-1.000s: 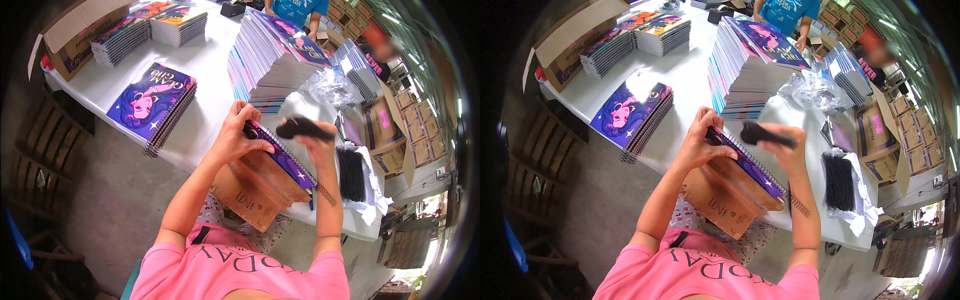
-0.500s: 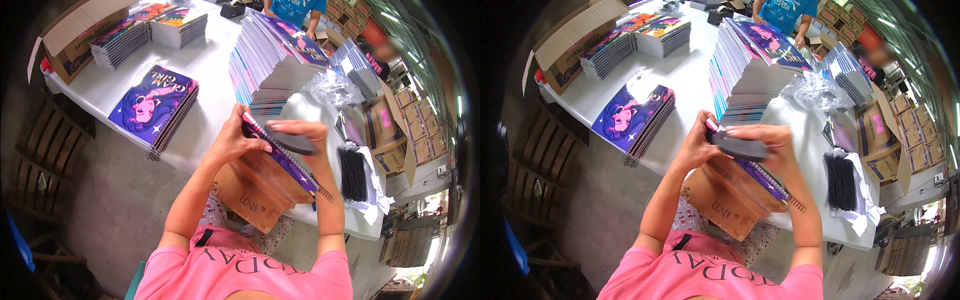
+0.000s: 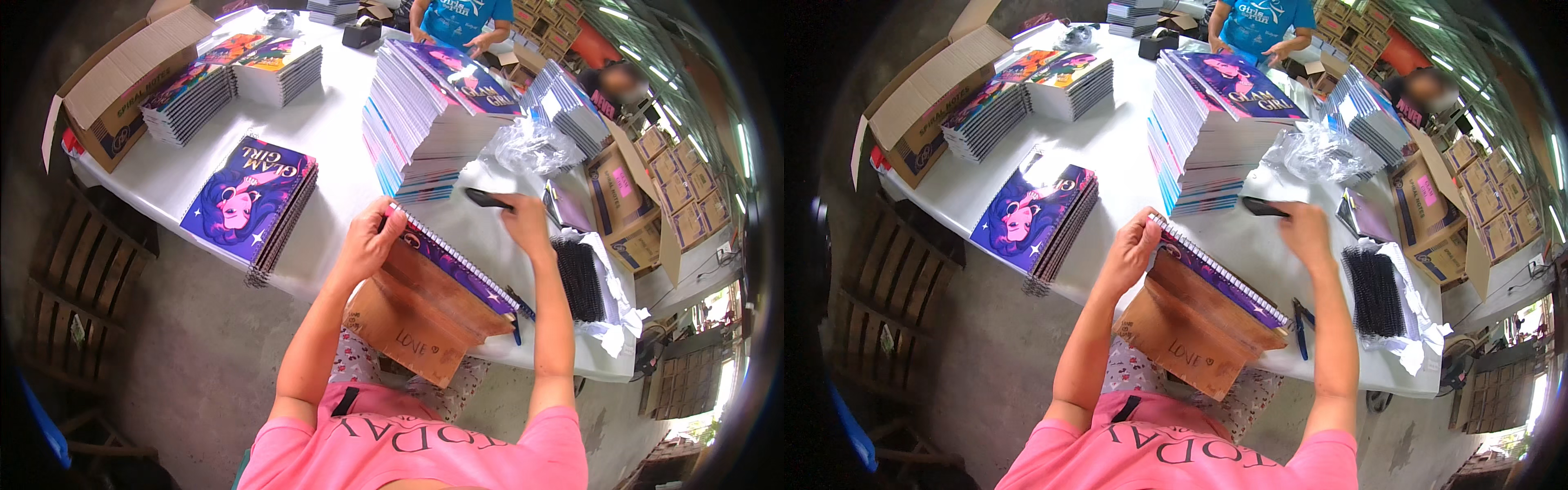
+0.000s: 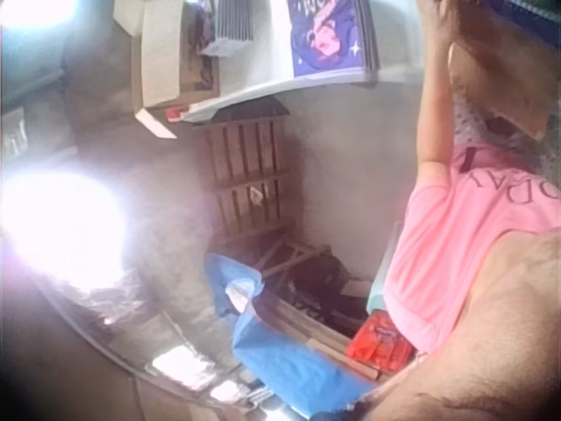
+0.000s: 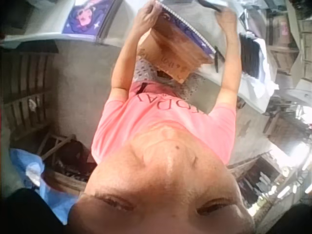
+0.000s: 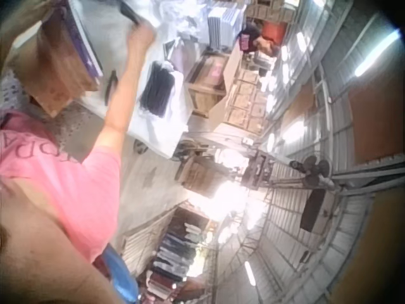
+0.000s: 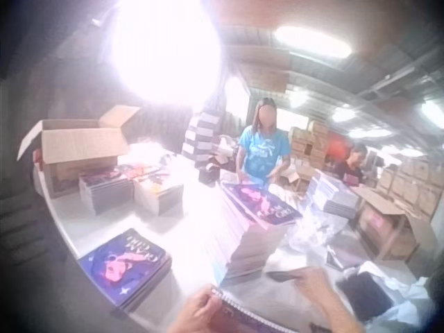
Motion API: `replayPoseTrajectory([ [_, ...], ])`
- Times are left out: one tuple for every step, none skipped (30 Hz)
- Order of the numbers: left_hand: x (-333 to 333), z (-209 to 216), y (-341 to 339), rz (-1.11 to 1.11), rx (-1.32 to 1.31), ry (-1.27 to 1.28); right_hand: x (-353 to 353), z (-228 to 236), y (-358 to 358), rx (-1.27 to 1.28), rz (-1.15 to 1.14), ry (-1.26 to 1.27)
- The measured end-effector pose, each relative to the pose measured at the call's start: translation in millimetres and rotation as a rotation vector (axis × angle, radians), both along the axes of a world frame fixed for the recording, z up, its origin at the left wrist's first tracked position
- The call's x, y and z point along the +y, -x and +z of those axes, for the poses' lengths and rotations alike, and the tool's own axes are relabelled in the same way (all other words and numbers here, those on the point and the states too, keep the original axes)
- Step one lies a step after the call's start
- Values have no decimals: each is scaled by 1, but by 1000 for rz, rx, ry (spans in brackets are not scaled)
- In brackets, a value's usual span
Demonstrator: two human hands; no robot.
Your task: The person manually threads a plastic spiral coil through the holes of a pre-punched notebook, rotates it to feed it through the entire edge, and then uses a pair of pliers to cut and crimp the ends of the coil.
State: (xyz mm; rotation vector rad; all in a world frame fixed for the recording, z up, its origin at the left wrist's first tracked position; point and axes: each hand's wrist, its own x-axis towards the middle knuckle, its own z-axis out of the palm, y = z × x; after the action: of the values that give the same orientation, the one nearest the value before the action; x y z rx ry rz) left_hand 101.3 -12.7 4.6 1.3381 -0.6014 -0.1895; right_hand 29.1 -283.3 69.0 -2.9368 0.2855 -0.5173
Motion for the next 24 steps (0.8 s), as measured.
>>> replayPoseTrajectory([
  [-3, -6, -2, -7, -2, 19, -37, -19, 18, 130, -173, 77],
  [-5, -2, 0, 6, -33, 30, -68, -42, 38, 262, -346, 152],
  [-7, 5, 2, 26, -67, 40, -82, -61, 57, 335, -353, 157],
  [-7, 10, 2, 48, -104, 45, -88, -79, 78, 406, -356, 156],
  [-9, 17, 1, 36, -56, 111, -85, -85, 87, 471, -364, 150],
  [-10, 26, -4, 58, -26, 145, -86, -85, 91, 425, -374, 98],
  [-7, 35, -4, -6, 86, 300, -90, -83, 95, 378, -385, 46],
  [0, 59, -6, 99, 45, 262, -88, -74, 104, 338, -408, -7],
  [4, 73, -16, 219, -98, 416, -85, -55, 108, 197, -454, -30],
  [14, 105, -5, 314, -32, 421, -84, -28, 115, 56, -514, -47],
  [23, 126, 2, 379, -111, 479, -85, 1, 125, -279, -262, -112],
  [33, 129, 2, 392, -279, 509, -65, 36, 130, -531, -145, -265],
  [41, 141, 9, 465, -487, 494, -57, 57, 136, -729, -30, -437],
  [49, 139, 13, 534, -717, 390, -22, 82, 134, -784, 12, -609],
  [51, 134, 17, 572, -927, 310, -9, 95, 143, -833, 75, -741],
  [52, 128, 23, 603, -1138, 226, -11, 98, 155, -789, 349, -907],
  [51, 120, 37, 521, -1056, 197, -3, 95, 159, -713, 467, -1120],
  [49, 103, 36, 510, -1018, 274, 8, 93, 155, -617, 593, -1329],
  [45, 92, 33, 560, -898, 365, 19, 88, 148, -556, 434, -1120],
  [41, 84, 33, 596, -778, 442, 27, 76, 143, -497, 271, -921],
  [41, 78, 36, 663, -767, 366, 30, 68, 146, -437, 93, -704],
  [44, 73, 41, 727, -756, 289, 24, 57, 152, -312, -77, -401],
  [46, 68, 48, 788, -746, 204, 23, 44, 156, -238, -176, -274],
  [46, 66, 55, 879, -807, 167, 14, 22, 160, -166, -251, -261],
])
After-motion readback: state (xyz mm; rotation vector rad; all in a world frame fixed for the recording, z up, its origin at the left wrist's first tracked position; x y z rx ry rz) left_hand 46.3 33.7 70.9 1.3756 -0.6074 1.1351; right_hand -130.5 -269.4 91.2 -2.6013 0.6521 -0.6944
